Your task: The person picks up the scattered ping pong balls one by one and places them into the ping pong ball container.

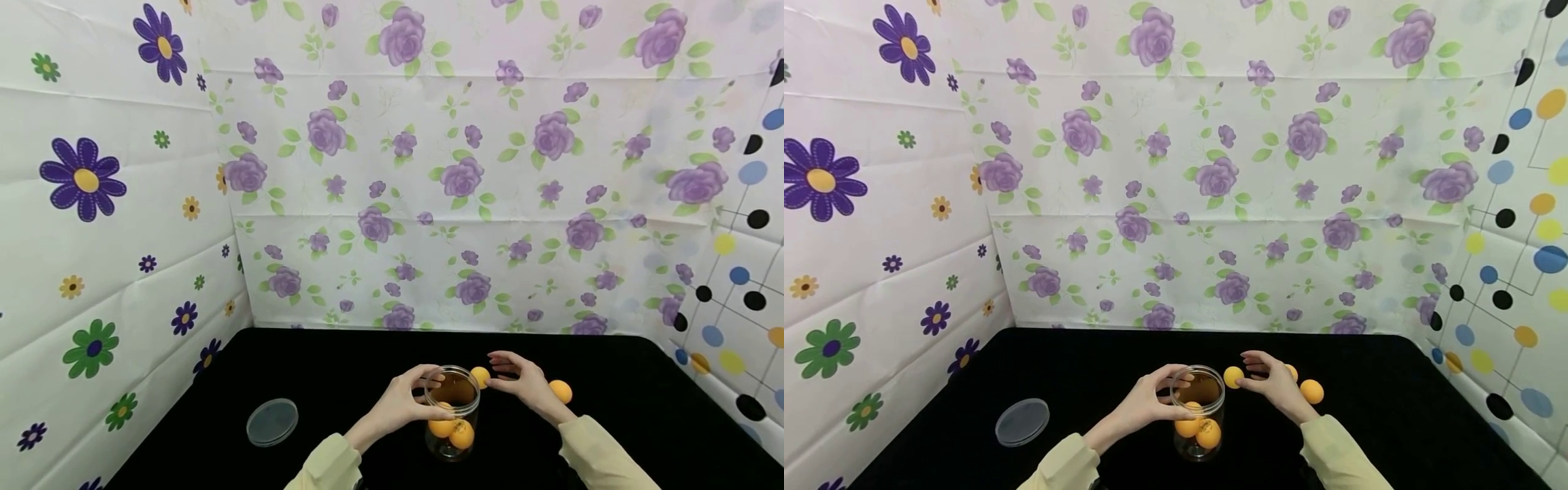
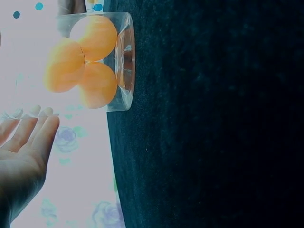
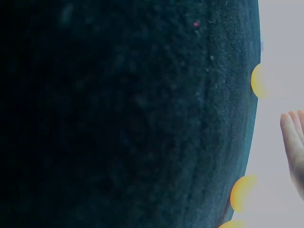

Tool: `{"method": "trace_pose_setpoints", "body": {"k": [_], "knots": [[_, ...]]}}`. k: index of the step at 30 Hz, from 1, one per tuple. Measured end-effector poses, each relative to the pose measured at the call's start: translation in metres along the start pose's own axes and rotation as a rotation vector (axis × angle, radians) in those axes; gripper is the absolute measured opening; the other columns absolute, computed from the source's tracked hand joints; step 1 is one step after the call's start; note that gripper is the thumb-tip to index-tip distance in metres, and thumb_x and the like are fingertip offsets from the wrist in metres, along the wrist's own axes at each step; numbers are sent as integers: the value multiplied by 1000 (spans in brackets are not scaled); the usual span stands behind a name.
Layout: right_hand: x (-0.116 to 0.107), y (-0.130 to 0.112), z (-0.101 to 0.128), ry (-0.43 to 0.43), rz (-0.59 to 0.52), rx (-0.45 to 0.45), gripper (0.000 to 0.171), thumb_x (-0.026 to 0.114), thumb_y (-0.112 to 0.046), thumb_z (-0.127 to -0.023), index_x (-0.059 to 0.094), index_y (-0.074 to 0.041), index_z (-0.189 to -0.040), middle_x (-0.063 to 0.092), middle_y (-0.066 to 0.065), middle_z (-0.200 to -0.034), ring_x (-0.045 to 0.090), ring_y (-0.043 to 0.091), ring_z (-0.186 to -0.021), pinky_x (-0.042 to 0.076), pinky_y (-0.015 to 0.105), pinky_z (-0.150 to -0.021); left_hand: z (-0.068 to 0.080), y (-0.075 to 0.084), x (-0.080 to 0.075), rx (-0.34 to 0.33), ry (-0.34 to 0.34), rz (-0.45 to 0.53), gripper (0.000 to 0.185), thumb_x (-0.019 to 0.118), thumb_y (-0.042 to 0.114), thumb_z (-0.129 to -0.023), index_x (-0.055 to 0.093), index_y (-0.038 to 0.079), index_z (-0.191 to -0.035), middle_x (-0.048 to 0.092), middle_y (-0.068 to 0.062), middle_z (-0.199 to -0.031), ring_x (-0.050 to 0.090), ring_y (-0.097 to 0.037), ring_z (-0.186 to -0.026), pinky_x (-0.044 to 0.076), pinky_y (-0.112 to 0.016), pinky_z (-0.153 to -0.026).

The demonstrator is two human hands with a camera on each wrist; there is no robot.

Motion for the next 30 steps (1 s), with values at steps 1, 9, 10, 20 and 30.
{"method": "trace_pose_setpoints", "body": {"k": [1, 9, 10, 20, 30], "knots": [[0, 1, 0, 2, -5, 3, 54, 76, -17, -75, 53, -1, -121, 53, 20, -114, 52, 37, -101, 47, 31, -78, 0, 0, 0, 1, 2, -3, 56, 74, 20, -78, 49, 17, -128, 53, -2, -119, 50, -23, -107, 45, -33, -83], [2, 4, -3, -18, -77, 32, 55, 72, -10, -78, 47, 5, -125, 48, 26, -118, 48, 42, -105, 48, 31, -77, 0, 0, 0, 0, -2, -8, 56, 73, 18, -78, 48, 17, -128, 53, 0, -119, 50, -21, -107, 44, -33, -83], [3, 3, -4, -20, -79, 34, 55, 72, -10, -78, 47, 6, -125, 48, 26, -118, 47, 42, -105, 48, 32, -77, 0, -1, 0, -1, -2, -7, 56, 73, 18, -78, 48, 17, -128, 53, 0, -119, 50, -22, -107, 44, -33, -83], [3, 0, -6, -5, -63, 57, 55, 73, -9, -78, 48, 7, -124, 49, 26, -118, 48, 41, -106, 46, 36, -80, 1, 1, -1, -3, 1, -14, 56, 73, 18, -78, 48, 16, -129, 53, -2, -119, 49, -23, -108, 44, -33, -84], [7, 14, -11, 0, -12, 87, 56, 74, -16, -77, 50, 3, -124, 51, 22, -117, 50, 36, -104, 45, 40, -81, 2, 0, 0, -7, 3, -8, 56, 73, 18, -78, 48, 16, -129, 53, -1, -119, 50, -19, -106, 44, -34, -84]]}}
Point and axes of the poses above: each hand's wrist, its own z-axis away from the middle knuckle, its own x-axis out of the palm, y = z × x, the point moved 7 cm from there along -z, towards the middle knuckle
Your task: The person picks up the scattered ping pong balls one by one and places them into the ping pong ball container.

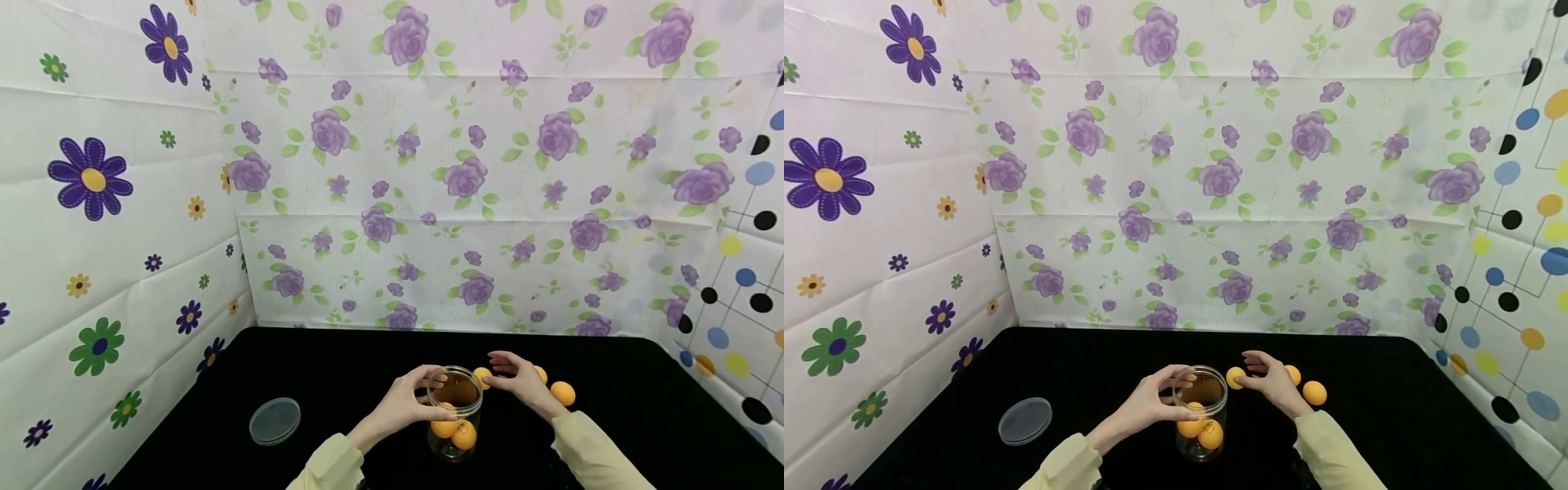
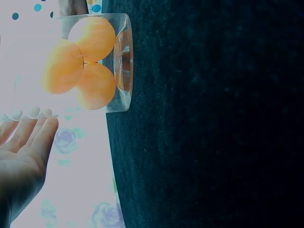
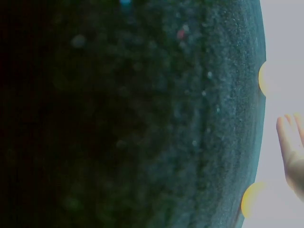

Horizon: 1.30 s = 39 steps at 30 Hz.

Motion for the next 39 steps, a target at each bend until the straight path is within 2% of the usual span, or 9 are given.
{"method": "trace_pose_setpoints", "body": {"k": [8, 17, 22, 33, 35, 39], "knots": [[2, -1, 0, -15, -3, 7, 56, 73, -15, -78, 49, 7, -123, 50, 26, -116, 50, 39, -103, 46, 40, -80, 1, 0, 1, 10, 0, -8, 57, 74, 19, -78, 48, 16, -129, 53, 1, -119, 51, -14, -105, 44, -34, -84], [4, 2, -1, -14, 7, 29, 56, 74, -15, -77, 49, 6, -122, 51, 24, -116, 50, 38, -103, 45, 41, -80, 0, -2, 1, -5, 2, 13, 56, 73, 18, -78, 48, 16, -128, 53, 1, -118, 50, -20, -106, 44, -34, -84], [5, 4, -2, -12, 21, 26, 55, 75, -14, -75, 51, 7, -120, 52, 25, -114, 51, 37, -102, 46, 41, -79, 1, -1, 2, -9, 7, 22, 57, 74, 17, -77, 49, 17, -128, 53, 2, -117, 50, -19, -105, 44, -33, -83], [8, 6, -5, -24, 49, 19, 55, 76, -12, -73, 52, 7, -119, 53, 22, -112, 51, 36, -101, 46, 40, -79, 9, 25, 1, -11, -10, 56, 56, 73, 14, -78, 48, 6, -128, 53, -8, -118, 49, -26, -106, 44, -33, -84], [9, 5, -5, -33, 62, 8, 54, 76, -11, -74, 52, 8, -118, 54, 23, -111, 52, 36, -100, 46, 39, -78, 9, 23, 1, -9, -10, 58, 57, 73, 14, -78, 48, 7, -128, 53, -8, -118, 49, -25, -106, 44, -33, -84], [10, 4, -5, -38, 74, 5, 53, 77, -11, -73, 52, 7, -117, 54, 21, -110, 53, 35, -98, 47, 37, -76, 4, 8, 1, -13, -3, 54, 58, 73, 15, -78, 48, 12, -129, 53, -3, -118, 49, -21, -106, 44, -33, -84]]}}
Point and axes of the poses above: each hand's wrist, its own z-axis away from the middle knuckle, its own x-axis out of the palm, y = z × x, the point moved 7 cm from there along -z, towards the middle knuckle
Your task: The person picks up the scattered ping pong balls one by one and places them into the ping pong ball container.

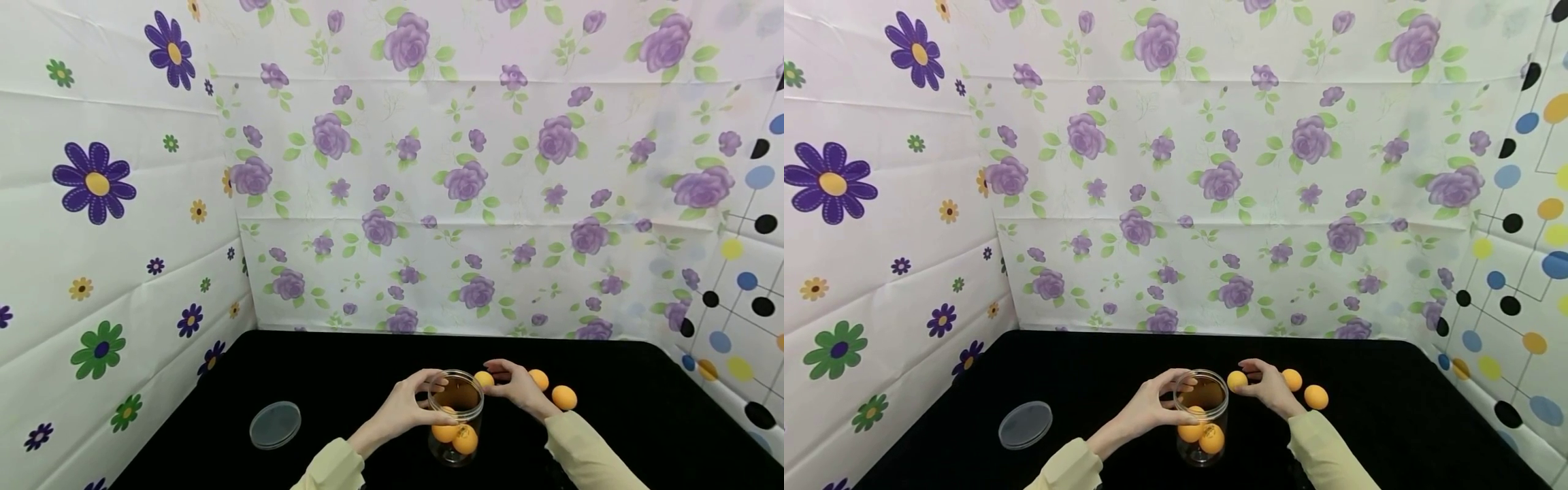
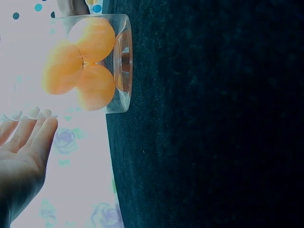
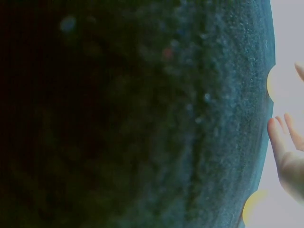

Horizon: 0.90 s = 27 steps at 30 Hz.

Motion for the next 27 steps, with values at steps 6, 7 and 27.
{"method": "trace_pose_setpoints", "body": {"k": [6, 7, 27], "knots": [[2, -2, 1, -16, 7, -2, 53, 77, -10, -73, 52, 8, -117, 54, 21, -109, 54, 34, -96, 48, 37, -74, -2, -10, -1, 9, 8, -30, 56, 74, 18, -78, 49, 17, -127, 53, 1, -118, 50, -18, -106, 45, -34, -83], [3, -2, 1, -22, 3, -4, 53, 76, -9, -73, 52, 9, -117, 54, 22, -109, 54, 35, -96, 48, 37, -73, -2, -9, -2, 12, 9, -33, 55, 74, 18, -78, 49, 18, -127, 54, 1, -117, 50, -19, -106, 45, -34, -83], [4, 0, -3, -12, 41, -32, 43, 76, -13, -74, 58, 4, -109, 59, 14, -102, 56, 30, -89, 48, 35, -71, -3, -9, -1, -4, 7, -25, 55, 73, 21, -78, 49, 19, -127, 53, 1, -118, 50, -14, -105, 44, -34, -84]]}}
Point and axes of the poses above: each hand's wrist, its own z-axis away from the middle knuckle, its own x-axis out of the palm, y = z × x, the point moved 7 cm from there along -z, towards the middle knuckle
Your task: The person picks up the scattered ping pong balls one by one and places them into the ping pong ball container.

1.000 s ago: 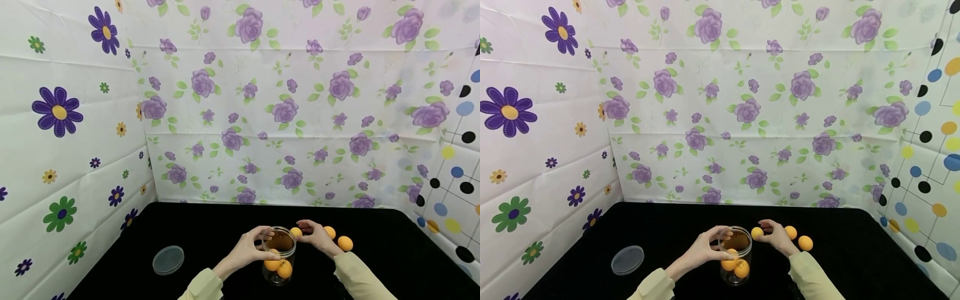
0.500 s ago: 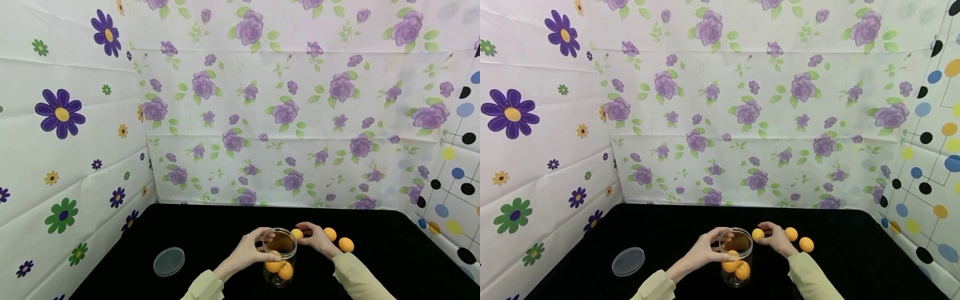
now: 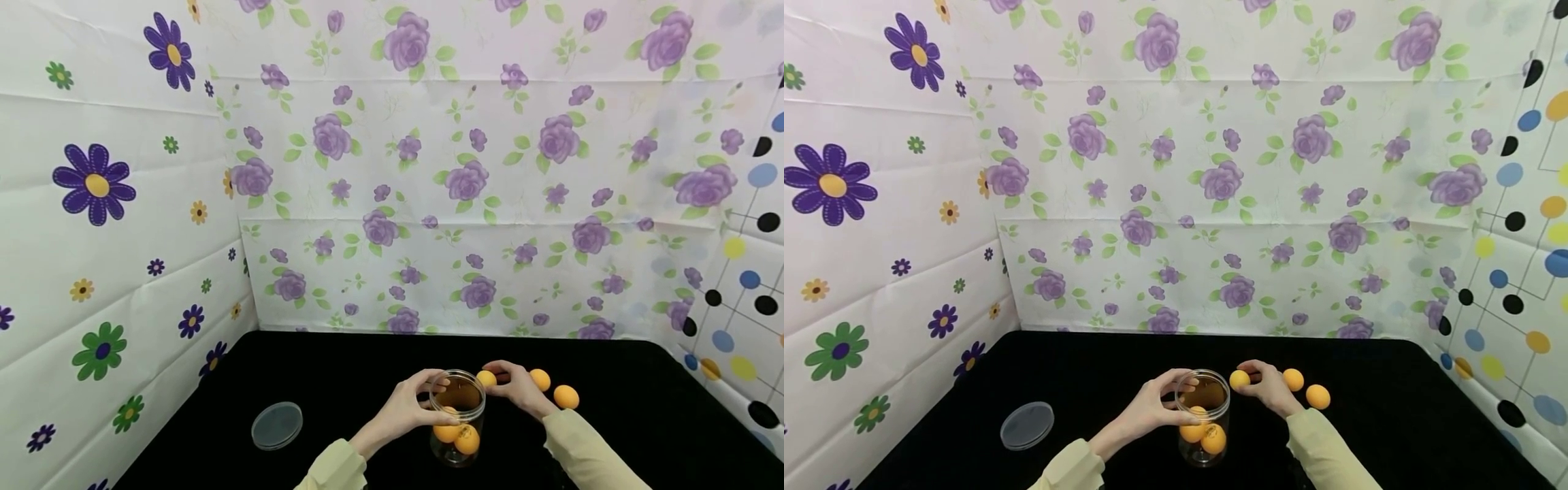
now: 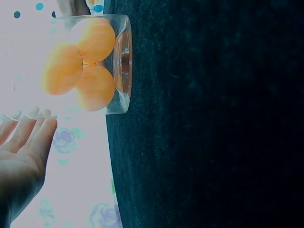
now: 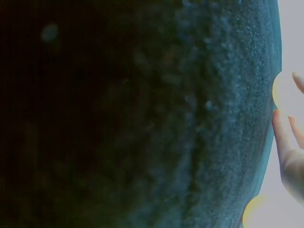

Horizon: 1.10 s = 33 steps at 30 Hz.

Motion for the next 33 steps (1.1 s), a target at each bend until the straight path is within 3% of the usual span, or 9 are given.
{"method": "trace_pose_setpoints", "body": {"k": [21, 33], "knots": [[0, -6, 4, -55, -104, 12, 41, 72, -13, -78, 57, 7, -111, 58, 16, -102, 57, 30, -89, 49, 35, -70, 0, 2, 0, 10, 6, -19, 55, 73, 17, -78, 49, 18, -128, 53, 1, -118, 50, -21, -107, 45, -34, -83], [-1, -23, 2, -84, -124, -16, 40, 71, -13, -80, 57, 5, -112, 57, 18, -106, 57, 33, -92, 49, 37, -72, 0, -3, -1, -4, -4, 5, 55, 72, 18, -79, 49, 18, -128, 53, 2, -118, 49, -20, -107, 44, -35, -84]]}}
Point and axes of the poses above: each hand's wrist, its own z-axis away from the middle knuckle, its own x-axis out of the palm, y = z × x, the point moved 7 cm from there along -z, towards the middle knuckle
